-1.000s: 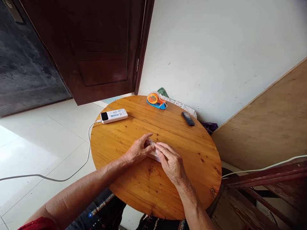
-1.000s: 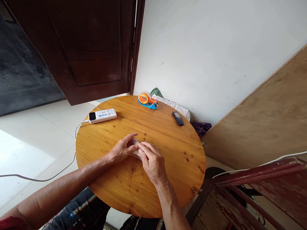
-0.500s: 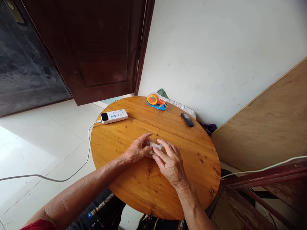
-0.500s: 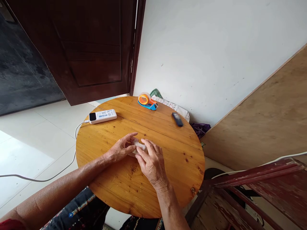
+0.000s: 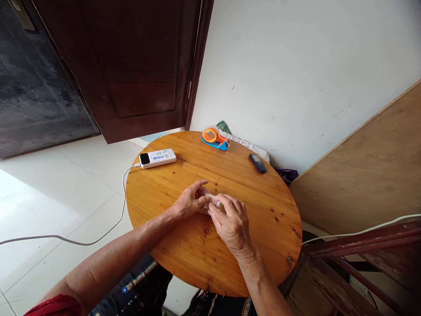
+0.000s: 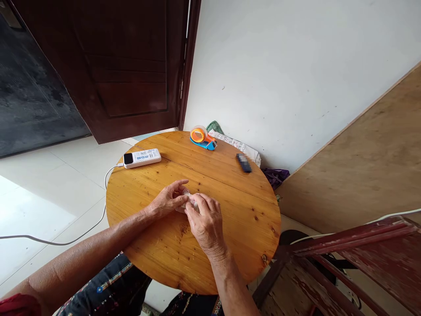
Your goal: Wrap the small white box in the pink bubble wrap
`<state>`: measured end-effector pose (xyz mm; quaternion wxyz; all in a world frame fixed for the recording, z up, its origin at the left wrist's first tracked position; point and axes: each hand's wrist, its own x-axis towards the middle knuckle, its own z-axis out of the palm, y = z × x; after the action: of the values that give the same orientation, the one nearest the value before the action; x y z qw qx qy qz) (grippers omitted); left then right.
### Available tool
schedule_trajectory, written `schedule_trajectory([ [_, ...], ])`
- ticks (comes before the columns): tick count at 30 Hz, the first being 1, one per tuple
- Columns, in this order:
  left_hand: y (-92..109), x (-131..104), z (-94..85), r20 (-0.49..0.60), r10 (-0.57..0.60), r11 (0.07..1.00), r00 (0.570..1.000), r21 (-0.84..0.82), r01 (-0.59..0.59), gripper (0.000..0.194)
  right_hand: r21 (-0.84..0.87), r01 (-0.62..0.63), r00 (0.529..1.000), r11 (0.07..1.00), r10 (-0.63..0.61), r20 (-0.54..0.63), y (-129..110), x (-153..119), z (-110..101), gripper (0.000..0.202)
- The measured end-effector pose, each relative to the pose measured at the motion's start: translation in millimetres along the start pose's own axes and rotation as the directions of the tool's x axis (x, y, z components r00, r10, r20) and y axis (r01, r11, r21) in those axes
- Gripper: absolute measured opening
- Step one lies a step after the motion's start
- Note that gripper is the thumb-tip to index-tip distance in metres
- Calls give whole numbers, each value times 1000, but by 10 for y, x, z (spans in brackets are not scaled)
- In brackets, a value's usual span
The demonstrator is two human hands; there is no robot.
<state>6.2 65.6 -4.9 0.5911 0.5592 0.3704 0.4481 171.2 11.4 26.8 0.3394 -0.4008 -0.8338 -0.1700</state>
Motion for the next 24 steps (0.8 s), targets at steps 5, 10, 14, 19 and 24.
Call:
schedule_trajectory([
  [5, -21, -6, 37, -13, 32, 995, 999, 93, -31, 61, 134, -91, 996, 987, 92, -2, 53, -28, -2, 2],
  [10, -14, -18, 46, -26, 61, 965, 998, 257, -53, 60, 281, -293, 955, 914, 266, 132, 251, -116, -3, 68],
  [14, 12, -34, 41, -46, 68, 945, 997, 323, -49, 60, 310, -342, 935, 887, 290, 202, 295, -152, 12, 55],
  [19, 29, -29, 50, -53, 97, 932, 994, 355, -72, 56, 319, -354, 931, 879, 299, 210, 276, -119, 8, 35],
  [24, 21, -18, 60, -55, 87, 937, 995, 344, -62, 55, 345, -350, 933, 871, 294, 206, 271, -107, 19, 29],
])
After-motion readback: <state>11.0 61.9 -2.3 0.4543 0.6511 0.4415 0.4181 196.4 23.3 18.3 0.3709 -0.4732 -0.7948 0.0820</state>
